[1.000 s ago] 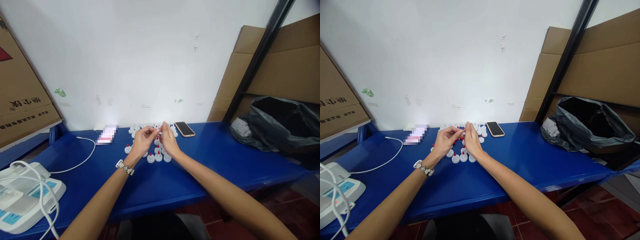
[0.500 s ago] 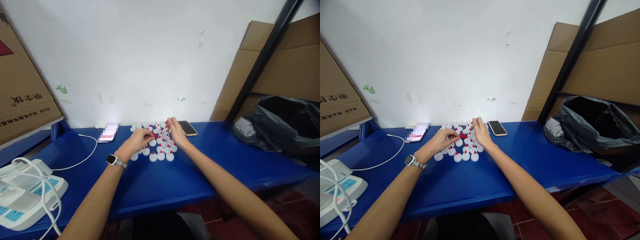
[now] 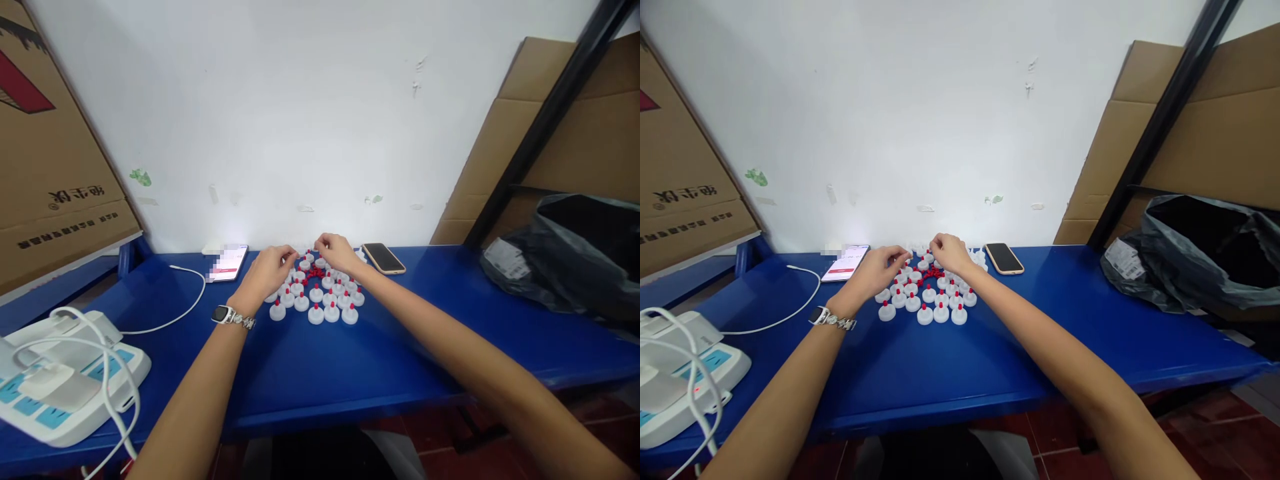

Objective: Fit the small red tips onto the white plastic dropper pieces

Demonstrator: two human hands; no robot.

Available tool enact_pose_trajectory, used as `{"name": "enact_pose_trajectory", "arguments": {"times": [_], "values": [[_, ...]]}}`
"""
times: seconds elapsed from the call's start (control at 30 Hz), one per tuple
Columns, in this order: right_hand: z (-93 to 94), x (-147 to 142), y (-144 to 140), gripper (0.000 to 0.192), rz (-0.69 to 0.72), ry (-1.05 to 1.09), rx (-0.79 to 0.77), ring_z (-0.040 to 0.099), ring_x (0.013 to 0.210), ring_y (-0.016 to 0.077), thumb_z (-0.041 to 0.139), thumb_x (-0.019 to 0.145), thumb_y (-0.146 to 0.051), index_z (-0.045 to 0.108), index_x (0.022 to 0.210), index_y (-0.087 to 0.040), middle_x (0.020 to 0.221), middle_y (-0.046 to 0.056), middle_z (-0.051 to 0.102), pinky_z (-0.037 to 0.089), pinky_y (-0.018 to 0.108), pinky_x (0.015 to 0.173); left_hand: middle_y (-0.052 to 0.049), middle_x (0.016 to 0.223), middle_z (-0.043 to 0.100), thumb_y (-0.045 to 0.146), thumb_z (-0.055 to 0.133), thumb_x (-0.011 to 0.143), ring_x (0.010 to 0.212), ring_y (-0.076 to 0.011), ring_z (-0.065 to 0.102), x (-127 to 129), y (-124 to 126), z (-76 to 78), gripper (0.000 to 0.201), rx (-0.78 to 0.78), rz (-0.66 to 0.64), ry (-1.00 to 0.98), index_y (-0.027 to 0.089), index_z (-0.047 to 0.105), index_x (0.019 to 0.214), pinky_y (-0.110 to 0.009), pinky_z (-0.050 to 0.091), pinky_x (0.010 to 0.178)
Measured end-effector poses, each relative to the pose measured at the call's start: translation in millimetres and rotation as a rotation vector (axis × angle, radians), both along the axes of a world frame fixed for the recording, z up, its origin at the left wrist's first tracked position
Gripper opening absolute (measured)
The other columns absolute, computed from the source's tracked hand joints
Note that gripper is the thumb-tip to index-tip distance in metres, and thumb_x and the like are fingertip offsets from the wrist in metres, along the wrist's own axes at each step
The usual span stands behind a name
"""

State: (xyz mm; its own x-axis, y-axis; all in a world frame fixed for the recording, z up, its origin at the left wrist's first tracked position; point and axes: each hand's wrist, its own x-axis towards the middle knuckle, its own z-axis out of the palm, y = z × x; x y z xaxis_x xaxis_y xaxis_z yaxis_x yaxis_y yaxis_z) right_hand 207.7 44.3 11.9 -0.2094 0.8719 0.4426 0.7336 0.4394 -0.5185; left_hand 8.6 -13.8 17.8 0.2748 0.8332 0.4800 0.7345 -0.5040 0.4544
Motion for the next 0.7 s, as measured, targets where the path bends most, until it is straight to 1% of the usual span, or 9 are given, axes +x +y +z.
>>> {"name": "enact_pose_trajectory", "arguments": {"times": [0.07, 0.17, 0.23, 0.3, 0.43, 0.53, 0.63, 0.7], "values": [[1.4, -17, 16, 0.021, -0.006, -0.149, -0.006, 0.06, 0.086, 0.0218, 0.05, 0.086, -0.028, 0.069, 0.082, -0.02, 0.086, 0.006, 0.071, 0.039, 0.036, 0.082, -0.006, 0.073, 0.071, 0.039, 0.046, 0.094, 0.065, -0.0199, 0.061, -7, 4, -3.5, 0.032, 0.004, 0.103, 0.041, 0.02, 0.071, 0.09, -0.03, 0.039, 0.06], [1.8, -43, 34, 0.02, 0.01, -0.323, -0.008, 0.058, 0.101, 0.0289, 0.058, 0.082, -0.034, 0.072, 0.086, -0.021, 0.097, 0.009, 0.071, 0.035, 0.044, 0.092, -0.008, 0.079, 0.073, 0.035, 0.046, 0.093, 0.071, -0.0218, 0.064, -16, 8, -8.9, 0.029, -0.021, 0.177, 0.098, 0.02, 0.071, 0.091, -0.03, 0.04, 0.062], [0.7, -58, 42, 0.022, 0.034, -0.394, -0.021, 0.056, 0.105, 0.032, 0.063, 0.079, -0.039, 0.074, 0.086, -0.021, 0.098, 0.011, 0.072, 0.034, 0.047, 0.094, -0.009, 0.083, 0.074, 0.033, 0.046, 0.093, 0.073, -0.0229, 0.066, -20, 9, -10.9, 0.028, -0.036, 0.221, 0.111, 0.021, 0.07, 0.092, -0.03, 0.04, 0.063], [-1.9, -70, 47, 0.023, 0.051, -0.428, -0.043, 0.055, 0.107, 0.0332, 0.065, 0.078, -0.04, 0.074, 0.085, -0.021, 0.096, 0.012, 0.073, 0.033, 0.048, 0.095, -0.01, 0.085, 0.074, 0.032, 0.046, 0.093, 0.076, -0.0236, 0.066, -24, 11, -12.0, 0.027, -0.037, 0.269, 0.105, 0.021, 0.07, 0.093, -0.031, 0.042, 0.064], [-8.2, -83, 52, 0.017, 0.055, -0.423, -0.083, 0.058, 0.105, 0.0311, 0.064, 0.079, -0.033, 0.072, 0.083, -0.019, 0.094, 0.011, 0.074, 0.031, 0.049, 0.096, -0.011, 0.089, 0.075, 0.03, 0.048, 0.092, 0.079, -0.024, 0.067, -31, 12, -14.2, 0.025, -0.011, 0.332, 0.096, 0.02, 0.071, 0.092, -0.032, 0.044, 0.067], [-8.5, -83, 52, 0.013, 0.052, -0.394, -0.077, 0.06, 0.101, 0.0281, 0.06, 0.08, -0.027, 0.071, 0.084, -0.019, 0.093, 0.009, 0.074, 0.033, 0.047, 0.096, -0.011, 0.089, 0.075, 0.029, 0.049, 0.092, 0.081, -0.0252, 0.067, -32, 13, -15.3, 0.024, -0.032, 0.328, 0.098, 0.02, 0.071, 0.091, -0.032, 0.044, 0.068], [-2.9, -71, 45, 0.015, 0.062, -0.288, -0.039, 0.062, 0.095, 0.0229, 0.054, 0.083, -0.024, 0.067, 0.089, -0.019, 0.095, 0.006, 0.073, 0.038, 0.04, 0.091, -0.009, 0.09, 0.075, 0.03, 0.05, 0.093, 0.082, -0.0244, 0.067, -28, 13, -14.2, 0.024, -0.042, 0.27, 0.074, 0.02, 0.071, 0.095, -0.032, 0.044, 0.069], [1.5, -57, 35, 0.014, 0.103, -0.119, 0.005, 0.063, 0.087, 0.0193, 0.052, 0.085, -0.022, 0.063, 0.091, -0.018, 0.094, 0.006, 0.072, 0.043, 0.033, 0.083, -0.008, 0.091, 0.074, 0.03, 0.051, 0.092, 0.082, -0.0226, 0.066, -21, 11, -12.6, 0.023, -0.027, 0.178, 0.075, 0.02, 0.072, 0.095, -0.031, 0.046, 0.072]]}}
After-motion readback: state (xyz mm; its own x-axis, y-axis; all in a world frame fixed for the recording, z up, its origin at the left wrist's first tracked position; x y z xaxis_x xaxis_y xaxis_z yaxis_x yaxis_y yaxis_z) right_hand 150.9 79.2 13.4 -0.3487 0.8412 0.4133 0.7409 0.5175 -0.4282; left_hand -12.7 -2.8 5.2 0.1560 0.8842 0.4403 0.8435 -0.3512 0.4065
